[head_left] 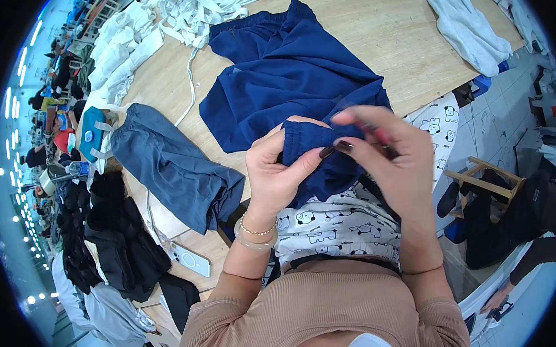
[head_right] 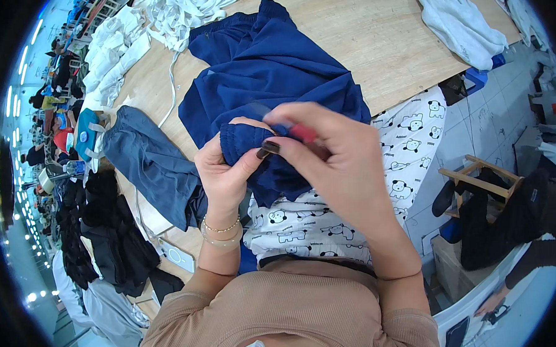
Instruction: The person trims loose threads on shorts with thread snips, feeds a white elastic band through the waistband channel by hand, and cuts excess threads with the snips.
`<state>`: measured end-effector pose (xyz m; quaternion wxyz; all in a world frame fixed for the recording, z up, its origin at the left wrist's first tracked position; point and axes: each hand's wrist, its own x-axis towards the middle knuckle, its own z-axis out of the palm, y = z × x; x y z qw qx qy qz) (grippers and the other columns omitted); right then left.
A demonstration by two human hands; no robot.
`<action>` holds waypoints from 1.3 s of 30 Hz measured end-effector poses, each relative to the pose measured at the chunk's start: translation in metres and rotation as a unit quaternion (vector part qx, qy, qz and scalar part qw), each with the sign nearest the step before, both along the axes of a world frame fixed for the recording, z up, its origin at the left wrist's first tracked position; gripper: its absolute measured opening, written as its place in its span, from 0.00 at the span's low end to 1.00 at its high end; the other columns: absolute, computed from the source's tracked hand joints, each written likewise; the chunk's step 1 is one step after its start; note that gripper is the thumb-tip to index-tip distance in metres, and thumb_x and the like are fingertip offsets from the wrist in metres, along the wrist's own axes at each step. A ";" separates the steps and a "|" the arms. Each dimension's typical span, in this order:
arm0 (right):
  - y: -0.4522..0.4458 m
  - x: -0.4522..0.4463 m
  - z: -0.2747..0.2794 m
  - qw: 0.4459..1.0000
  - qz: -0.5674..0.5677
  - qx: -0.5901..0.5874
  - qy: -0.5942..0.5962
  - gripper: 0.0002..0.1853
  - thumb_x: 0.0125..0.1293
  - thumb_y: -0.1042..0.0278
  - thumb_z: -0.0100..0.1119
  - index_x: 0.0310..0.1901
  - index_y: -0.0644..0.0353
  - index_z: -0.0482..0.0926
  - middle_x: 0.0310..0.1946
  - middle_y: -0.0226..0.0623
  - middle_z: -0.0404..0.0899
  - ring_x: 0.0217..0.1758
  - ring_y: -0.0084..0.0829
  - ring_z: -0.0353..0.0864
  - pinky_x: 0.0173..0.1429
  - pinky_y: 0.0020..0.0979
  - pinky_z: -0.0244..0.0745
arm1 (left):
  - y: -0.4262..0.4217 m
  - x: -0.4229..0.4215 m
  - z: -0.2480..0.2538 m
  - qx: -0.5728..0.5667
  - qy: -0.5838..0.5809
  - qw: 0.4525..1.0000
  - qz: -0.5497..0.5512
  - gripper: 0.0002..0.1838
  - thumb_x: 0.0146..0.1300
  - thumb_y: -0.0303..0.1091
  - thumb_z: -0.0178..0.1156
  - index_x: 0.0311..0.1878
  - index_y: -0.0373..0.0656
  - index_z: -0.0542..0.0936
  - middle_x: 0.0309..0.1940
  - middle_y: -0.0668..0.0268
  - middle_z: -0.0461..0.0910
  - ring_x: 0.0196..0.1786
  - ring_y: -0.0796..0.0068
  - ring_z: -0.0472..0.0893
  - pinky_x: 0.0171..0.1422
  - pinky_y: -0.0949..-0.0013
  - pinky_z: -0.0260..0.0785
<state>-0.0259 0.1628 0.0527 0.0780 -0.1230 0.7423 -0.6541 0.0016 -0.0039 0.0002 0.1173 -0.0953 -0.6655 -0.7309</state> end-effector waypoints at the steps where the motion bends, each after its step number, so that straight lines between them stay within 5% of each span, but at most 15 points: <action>1: -0.001 -0.003 -0.014 0.997 0.023 0.022 0.068 0.10 0.57 0.82 0.61 0.42 0.66 0.79 0.29 0.27 0.78 0.29 0.12 0.68 0.35 0.13 0.66 | 0.002 0.002 0.004 -0.005 -0.022 1.000 0.015 0.07 0.51 0.20 0.64 0.35 0.31 0.81 0.37 0.59 0.82 0.39 0.72 0.80 0.45 0.74 0.70; 7: 0.000 -0.021 0.000 0.983 -0.078 0.046 0.161 0.08 0.59 0.83 0.58 0.40 0.66 0.76 0.31 0.33 0.79 0.29 0.17 0.74 0.33 0.19 0.70 | -0.001 0.003 0.003 -0.027 -0.050 0.998 0.012 0.07 0.52 0.21 0.65 0.35 0.31 0.81 0.37 0.60 0.82 0.39 0.73 0.79 0.46 0.74 0.70; 10: 0.003 -0.035 -0.003 0.948 -0.209 -0.213 0.108 0.08 0.69 0.70 0.52 0.39 0.67 0.76 0.28 0.30 0.77 0.30 0.17 0.71 0.40 0.15 0.67 | -0.001 -0.003 0.007 -0.024 -0.012 0.999 0.028 0.07 0.54 0.21 0.63 0.37 0.30 0.80 0.45 0.58 0.80 0.46 0.73 0.77 0.51 0.74 0.68; 11: 0.013 -0.036 -0.003 0.959 -0.183 -0.198 0.087 0.07 0.70 0.70 0.50 0.38 0.65 0.74 0.29 0.27 0.73 0.28 0.15 0.65 0.38 0.15 0.63 | -0.001 -0.006 0.011 -0.020 0.004 0.999 0.040 0.07 0.56 0.21 0.61 0.38 0.30 0.80 0.49 0.56 0.79 0.49 0.73 0.76 0.54 0.74 0.67; 13: 0.005 -0.033 -0.003 0.967 -0.190 -0.137 0.097 0.07 0.70 0.71 0.49 0.34 0.63 0.73 0.28 0.24 0.68 0.28 0.15 0.61 0.34 0.16 0.59 | -0.002 -0.013 0.025 -0.018 0.057 0.998 0.027 0.24 0.67 0.44 0.53 0.51 0.28 0.75 0.62 0.52 0.68 0.63 0.67 0.68 0.65 0.69 0.58; 15: -0.009 -0.025 -0.010 0.980 -0.140 -0.072 0.124 0.04 0.65 0.74 0.57 0.34 0.61 0.71 0.28 0.24 0.66 0.29 0.16 0.62 0.34 0.18 0.62 | -0.004 -0.019 0.025 -0.029 0.004 1.000 0.010 0.55 0.57 0.74 0.36 0.68 0.25 0.54 0.69 0.53 0.58 0.70 0.65 0.60 0.73 0.64 0.50; 17: -0.022 -0.014 -0.005 0.978 -0.088 0.028 0.188 0.20 0.48 0.72 0.73 0.41 0.63 0.73 0.32 0.30 0.70 0.31 0.23 0.69 0.36 0.23 0.68 | 0.004 -0.021 0.040 0.046 0.003 0.999 -0.014 0.58 0.54 0.76 0.36 0.69 0.26 0.53 0.68 0.54 0.59 0.69 0.66 0.61 0.72 0.64 0.52; 20: -0.039 -0.016 0.000 0.956 -0.096 0.024 0.278 0.25 0.48 0.72 0.71 0.48 0.65 0.73 0.34 0.40 0.72 0.34 0.34 0.76 0.38 0.27 0.72 | 0.004 -0.019 0.064 0.094 -0.039 0.992 -0.070 0.64 0.47 0.81 0.35 0.70 0.28 0.50 0.67 0.56 0.61 0.67 0.68 0.64 0.70 0.65 0.56; 23: -0.028 -0.023 0.006 0.947 -0.096 0.061 0.302 0.21 0.46 0.78 0.66 0.45 0.66 0.74 0.32 0.41 0.70 0.32 0.33 0.75 0.35 0.26 0.72 | 0.004 -0.022 0.068 0.091 -0.028 0.991 -0.099 0.58 0.53 0.79 0.38 0.71 0.35 0.53 0.65 0.66 0.62 0.56 0.81 0.66 0.51 0.81 0.60; 25: -0.023 -0.029 0.010 0.948 -0.073 0.029 0.307 0.16 0.50 0.85 0.58 0.43 0.67 0.74 0.29 0.35 0.67 0.31 0.27 0.69 0.35 0.24 0.65 | -0.007 -0.028 0.060 0.061 -0.006 0.994 -0.087 0.54 0.57 0.75 0.41 0.70 0.33 0.56 0.64 0.66 0.64 0.54 0.81 0.68 0.49 0.82 0.60; 28: -0.008 -0.049 0.003 0.975 -0.054 -0.098 0.191 0.11 0.55 0.76 0.55 0.40 0.69 0.74 0.27 0.29 0.67 0.26 0.18 0.65 0.29 0.21 0.61 | -0.014 -0.027 0.065 -0.055 0.045 0.997 0.000 0.21 0.64 0.34 0.54 0.55 0.30 0.74 0.50 0.64 0.76 0.45 0.83 0.74 0.46 0.81 0.65; 29: -0.003 -0.040 0.027 0.986 -0.093 -0.133 0.049 0.09 0.62 0.71 0.51 0.39 0.67 0.75 0.27 0.22 0.65 0.29 0.11 0.60 0.32 0.18 0.57 | -0.022 -0.026 0.078 -0.160 0.041 0.986 0.014 0.15 0.61 0.22 0.55 0.51 0.29 0.78 0.47 0.64 0.78 0.43 0.84 0.75 0.46 0.80 0.67; 30: 0.005 -0.049 0.025 0.972 -0.082 -0.221 -0.010 0.09 0.64 0.69 0.51 0.40 0.65 0.76 0.27 0.20 0.70 0.30 0.12 0.65 0.37 0.18 0.62 | -0.029 -0.026 0.087 -0.117 -0.025 0.992 -0.034 0.10 0.58 0.15 0.54 0.42 0.30 0.81 0.40 0.65 0.81 0.41 0.83 0.76 0.47 0.80 0.68; 37: 0.010 -0.060 0.019 0.950 0.026 -0.283 -0.130 0.09 0.66 0.68 0.54 0.39 0.66 0.79 0.33 0.24 0.77 0.33 0.13 0.71 0.43 0.18 0.66 | -0.043 -0.030 0.088 0.054 0.002 0.994 -0.090 0.16 0.64 0.20 0.54 0.56 0.32 0.70 0.53 0.63 0.74 0.45 0.84 0.73 0.48 0.83 0.65; 39: 0.009 -0.064 0.005 0.981 0.019 -0.178 -0.081 0.08 0.67 0.70 0.53 0.37 0.65 0.79 0.30 0.21 0.75 0.32 0.12 0.69 0.40 0.17 0.63 | -0.042 -0.031 0.084 0.057 0.007 0.994 -0.092 0.16 0.65 0.20 0.52 0.55 0.31 0.70 0.53 0.63 0.74 0.44 0.85 0.74 0.47 0.84 0.66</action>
